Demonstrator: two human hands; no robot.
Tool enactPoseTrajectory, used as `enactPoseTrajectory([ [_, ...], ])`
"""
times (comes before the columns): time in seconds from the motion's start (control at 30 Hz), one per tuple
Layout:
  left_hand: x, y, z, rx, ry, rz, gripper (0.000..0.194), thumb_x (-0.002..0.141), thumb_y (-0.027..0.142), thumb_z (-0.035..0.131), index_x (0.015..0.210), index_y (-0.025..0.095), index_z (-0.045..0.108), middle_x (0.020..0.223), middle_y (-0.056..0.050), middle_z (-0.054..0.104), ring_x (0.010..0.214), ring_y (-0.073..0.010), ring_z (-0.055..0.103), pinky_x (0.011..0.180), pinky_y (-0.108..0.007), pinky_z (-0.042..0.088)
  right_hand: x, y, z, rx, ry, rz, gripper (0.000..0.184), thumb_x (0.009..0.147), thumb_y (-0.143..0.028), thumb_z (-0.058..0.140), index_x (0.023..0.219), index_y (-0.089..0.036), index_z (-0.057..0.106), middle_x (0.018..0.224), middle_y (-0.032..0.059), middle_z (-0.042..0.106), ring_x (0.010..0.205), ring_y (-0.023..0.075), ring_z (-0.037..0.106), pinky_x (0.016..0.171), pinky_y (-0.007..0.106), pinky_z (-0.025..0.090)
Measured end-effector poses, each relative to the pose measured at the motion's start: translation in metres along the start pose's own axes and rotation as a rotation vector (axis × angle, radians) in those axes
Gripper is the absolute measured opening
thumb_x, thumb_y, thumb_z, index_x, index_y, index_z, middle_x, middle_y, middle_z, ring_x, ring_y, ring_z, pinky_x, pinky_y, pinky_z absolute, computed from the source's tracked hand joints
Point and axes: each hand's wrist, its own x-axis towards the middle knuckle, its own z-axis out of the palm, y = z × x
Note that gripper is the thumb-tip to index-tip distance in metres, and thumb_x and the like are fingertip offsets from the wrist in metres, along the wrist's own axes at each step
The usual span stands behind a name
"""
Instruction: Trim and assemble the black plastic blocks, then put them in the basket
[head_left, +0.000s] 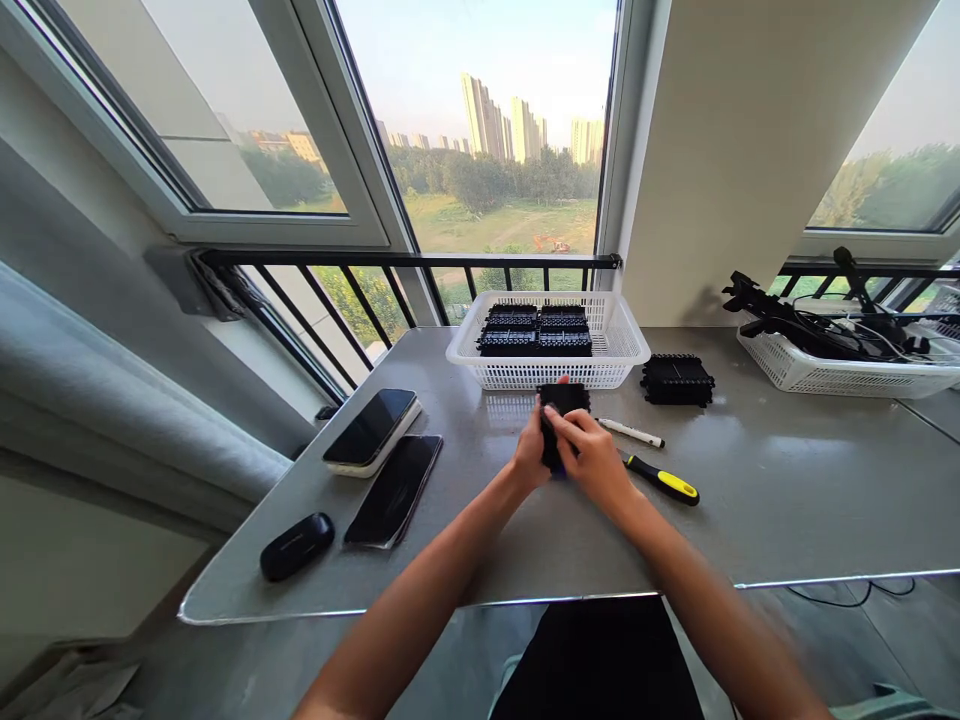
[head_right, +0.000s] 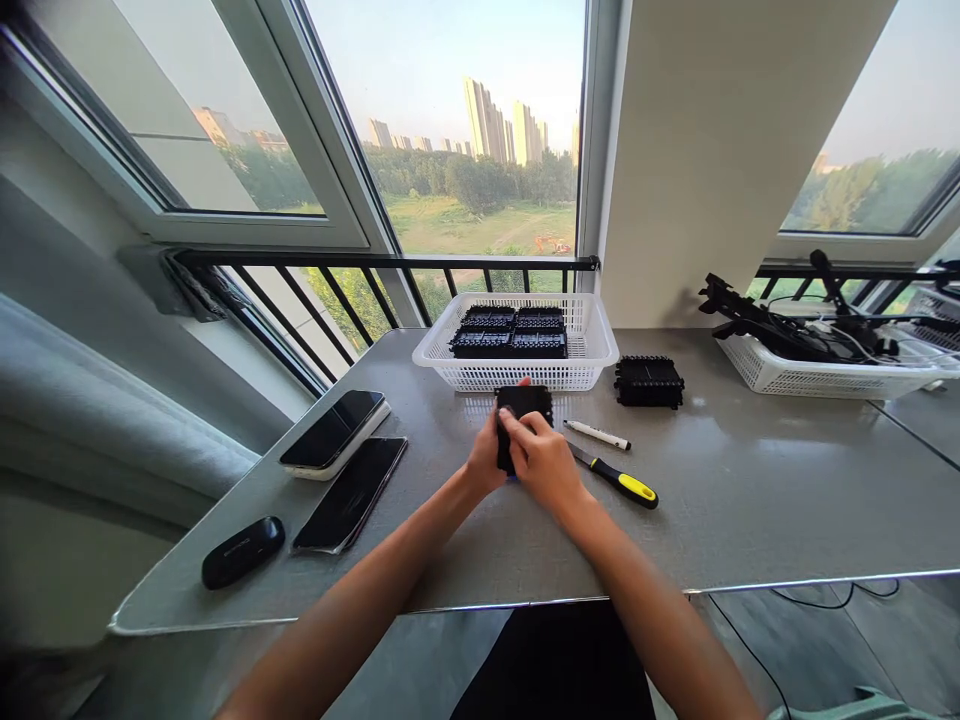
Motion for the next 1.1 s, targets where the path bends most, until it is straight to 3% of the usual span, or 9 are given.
enactPoseTrajectory([
  [0.13,0.003,0.023,-0.008,-0.018,0.072,0.077,0.056,0.086,0.058,0.052,0.132,0.026,0.056,0.096,-0.004,0.073,0.085,-0.0238,0.07,0.078,-0.04,0.057,-0.006,-0.006,0.003,0.038,-0.161,-0.119,0.036,0.087,-0.014,0.05,0.115,-0.022,0.071,0.086,0.0043,0.064,0.068,0.0136,0.059,0.067,0.025,0.05],
  [0.23,0.004,0.029,-0.013,0.005,0.068,0.127,0.061,0.083,0.062,0.055,0.133,0.027,0.054,0.092,-0.005,0.072,0.08,-0.024,0.07,0.073,-0.039,0.057,-0.005,-0.008,0.0,0.088,-0.031,-0.099,0.028,0.085,-0.015,0.052,0.1,-0.021,0.075,0.078,0.0027,0.064,0.064,0.0129,0.058,0.063,0.024,0.048],
  [0.37,0.006,0.019,-0.013,0.027,0.104,0.14,0.056,0.079,0.06,0.063,0.121,0.025,0.061,0.089,-0.002,0.071,0.079,-0.017,0.067,0.075,-0.029,0.055,-0.001,-0.006,-0.005,0.14,0.225,0.022,0.034,0.093,-0.02,0.046,0.117,-0.023,0.069,0.089,0.0046,0.065,0.079,0.015,0.063,0.073,0.027,0.051],
  [0.57,0.011,0.006,-0.013,0.165,0.115,0.27,0.048,0.062,0.046,0.084,0.095,0.017,0.066,0.083,0.0,0.069,0.074,-0.009,0.063,0.072,-0.018,0.051,0.003,0.002,-0.005,0.09,0.21,0.106,0.037,0.097,-0.027,0.044,0.13,-0.026,0.061,0.099,0.0056,0.067,0.085,0.0178,0.064,0.079,0.031,0.05],
  [0.73,0.009,0.013,-0.015,0.274,0.166,0.281,0.059,0.055,0.04,0.089,0.102,0.016,0.064,0.098,-0.005,0.072,0.085,-0.017,0.068,0.082,-0.029,0.054,0.005,0.007,-0.01,0.09,0.308,0.187,0.034,0.097,-0.03,0.047,0.125,-0.024,0.065,0.096,0.0054,0.068,0.083,0.0178,0.064,0.079,0.031,0.05],
  [0.87,0.004,0.016,-0.011,0.324,0.231,0.224,0.058,0.058,0.041,0.087,0.103,0.017,0.062,0.102,-0.008,0.072,0.087,-0.0224,0.069,0.083,-0.039,0.057,0.006,0.012,-0.014,0.025,0.33,0.192,0.033,0.096,-0.031,0.049,0.122,-0.023,0.067,0.092,0.0054,0.067,0.083,0.018,0.064,0.077,0.031,0.051],
  [1.1,0.004,0.016,-0.009,0.547,0.222,0.362,0.054,0.059,0.041,0.086,0.101,0.017,0.064,0.102,-0.008,0.073,0.093,-0.024,0.069,0.088,-0.04,0.056,0.003,0.024,-0.017,-0.135,0.32,0.087,0.034,0.096,-0.032,0.047,0.122,-0.025,0.067,0.09,0.0047,0.062,0.079,0.0165,0.062,0.074,0.029,0.051],
])
